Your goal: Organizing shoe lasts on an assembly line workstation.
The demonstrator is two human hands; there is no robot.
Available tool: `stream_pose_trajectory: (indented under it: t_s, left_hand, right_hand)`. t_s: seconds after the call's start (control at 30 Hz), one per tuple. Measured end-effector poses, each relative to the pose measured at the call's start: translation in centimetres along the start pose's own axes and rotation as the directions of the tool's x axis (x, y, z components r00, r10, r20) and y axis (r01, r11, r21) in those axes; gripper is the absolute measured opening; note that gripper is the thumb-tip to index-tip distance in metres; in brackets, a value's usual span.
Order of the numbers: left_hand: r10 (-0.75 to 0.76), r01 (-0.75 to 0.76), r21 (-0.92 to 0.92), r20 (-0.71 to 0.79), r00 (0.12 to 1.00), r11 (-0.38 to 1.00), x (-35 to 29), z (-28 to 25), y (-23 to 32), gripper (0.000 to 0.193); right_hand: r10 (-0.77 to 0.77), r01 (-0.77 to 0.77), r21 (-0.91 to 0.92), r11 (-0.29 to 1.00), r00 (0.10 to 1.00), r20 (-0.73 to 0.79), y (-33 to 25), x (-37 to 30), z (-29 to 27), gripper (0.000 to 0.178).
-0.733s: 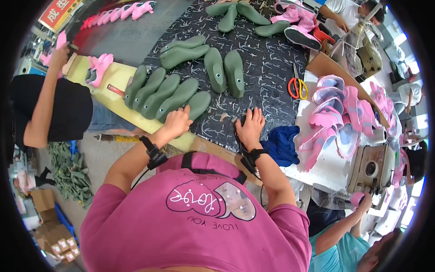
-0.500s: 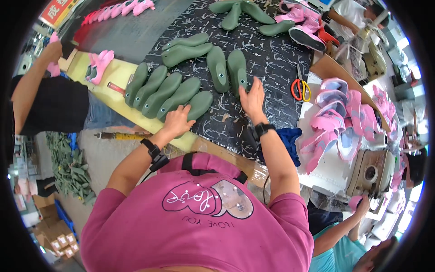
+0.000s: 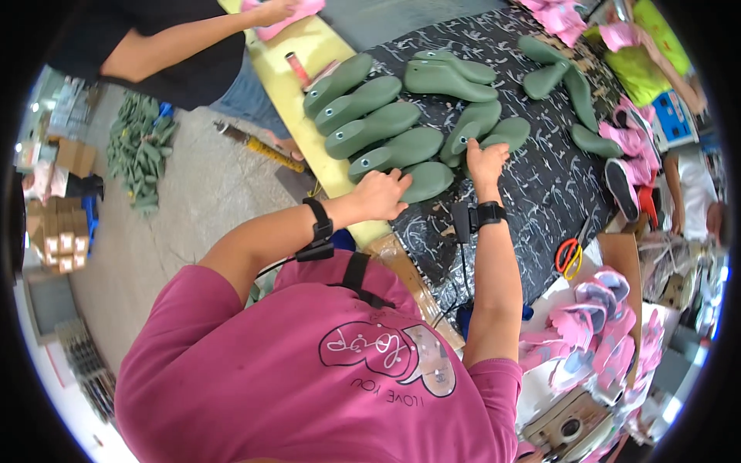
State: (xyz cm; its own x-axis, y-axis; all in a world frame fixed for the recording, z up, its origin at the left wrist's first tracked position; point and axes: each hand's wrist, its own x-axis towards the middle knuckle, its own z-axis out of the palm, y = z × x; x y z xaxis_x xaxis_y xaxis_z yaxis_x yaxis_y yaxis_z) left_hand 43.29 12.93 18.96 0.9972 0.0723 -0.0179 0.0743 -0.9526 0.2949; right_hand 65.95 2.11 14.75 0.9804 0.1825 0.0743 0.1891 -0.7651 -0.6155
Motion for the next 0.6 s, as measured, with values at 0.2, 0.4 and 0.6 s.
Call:
stream_pose_trajectory:
  t_s: [0.2, 0.4, 0.6]
  left_hand:
    - [-0.045, 0.040, -0.095, -0.054, 0.998, 0.995, -0.4, 1.6, -1.1, 0.041]
    - [0.054, -0.067, -0.084, -0.141, 0.989, 0.994, 0.6, 2.8, -1.0, 0.043]
    - [-0.040, -0.001, -0.196, -0.203, 0.978, 0.981, -0.2, 2.8, -1.9, 0.039]
  right_hand:
    - [-0.282, 0.160, 0.339, 0.927, 0.893, 0.351, 6.1, -3.9, -2.1, 0.056]
    - [-0.646, 0.738, -0.308, 0.601, 0.675, 0.356, 11.2, -17.3, -3.9, 0.047]
    - [-0.675, 0.772, -0.287, 0.568, 0.636, 0.374, 10.1, -17.1, -3.2, 0.052]
